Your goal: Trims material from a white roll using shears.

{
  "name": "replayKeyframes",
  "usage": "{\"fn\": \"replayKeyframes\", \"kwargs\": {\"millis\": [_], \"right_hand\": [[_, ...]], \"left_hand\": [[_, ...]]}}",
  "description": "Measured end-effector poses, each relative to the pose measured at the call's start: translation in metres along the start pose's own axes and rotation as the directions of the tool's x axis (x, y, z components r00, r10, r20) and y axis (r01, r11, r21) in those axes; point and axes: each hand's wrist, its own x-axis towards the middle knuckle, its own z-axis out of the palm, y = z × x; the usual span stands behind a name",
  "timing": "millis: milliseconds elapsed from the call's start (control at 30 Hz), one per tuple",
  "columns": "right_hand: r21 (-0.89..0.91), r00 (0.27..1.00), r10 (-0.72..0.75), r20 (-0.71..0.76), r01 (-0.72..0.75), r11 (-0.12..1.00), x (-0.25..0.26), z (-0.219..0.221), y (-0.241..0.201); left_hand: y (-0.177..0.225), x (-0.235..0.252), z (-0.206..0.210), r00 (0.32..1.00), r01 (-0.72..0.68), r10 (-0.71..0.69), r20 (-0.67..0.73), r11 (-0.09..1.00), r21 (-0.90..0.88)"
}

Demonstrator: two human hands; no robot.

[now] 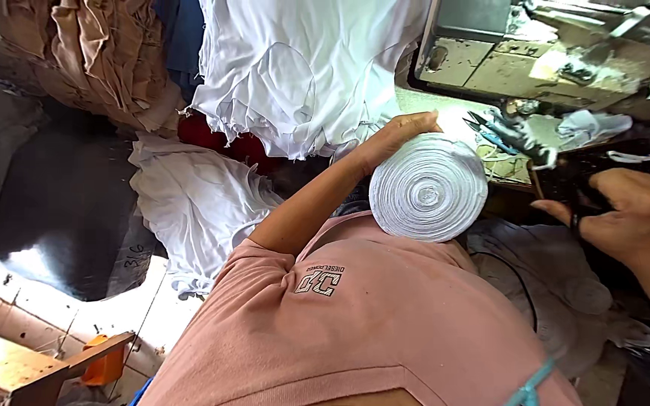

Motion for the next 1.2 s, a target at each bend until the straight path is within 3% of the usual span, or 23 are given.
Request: {"fn": "replayKeyframes", "kwargs": {"millis": [133, 633, 867, 1000, 1200], "right_hand": [[-0.048, 0.998, -0.060, -0.027, 0.059, 0.997, -0.013, 0.007, -0.017], [-0.131, 0.986, -0.132, -0.099, 0.118, 0.984, -0.019, 0.010, -0.023], [-0.189, 0.988, -0.073, -0.138, 0.046, 0.981, -0.027, 0.016, -0.031], [-0.208, 0.984, -0.061, -0.170, 0.025, 0.978, -0.032, 0.022, -0.033], [-0.183, 0.985, -0.050, -0.164, 0.020, 0.983, -0.026, 0.025, -0.039]], "left_hand": [[-0.003, 0.003, -0.008, 0.991, -0.085, 0.087, 0.099, 0.996, -0.027], [0.006, -0.002, -0.001, 1.000, -0.010, 0.011, 0.008, 0.998, -0.068], [0.008, -0.003, 0.001, 1.000, 0.030, -0.031, -0.004, 0.997, -0.068], [0.001, -0.002, -0.005, 0.998, -0.025, 0.029, 0.051, 0.997, -0.076], [0.006, 0.000, -0.002, 0.999, 0.037, -0.036, 0.019, 0.997, -0.074]]}}
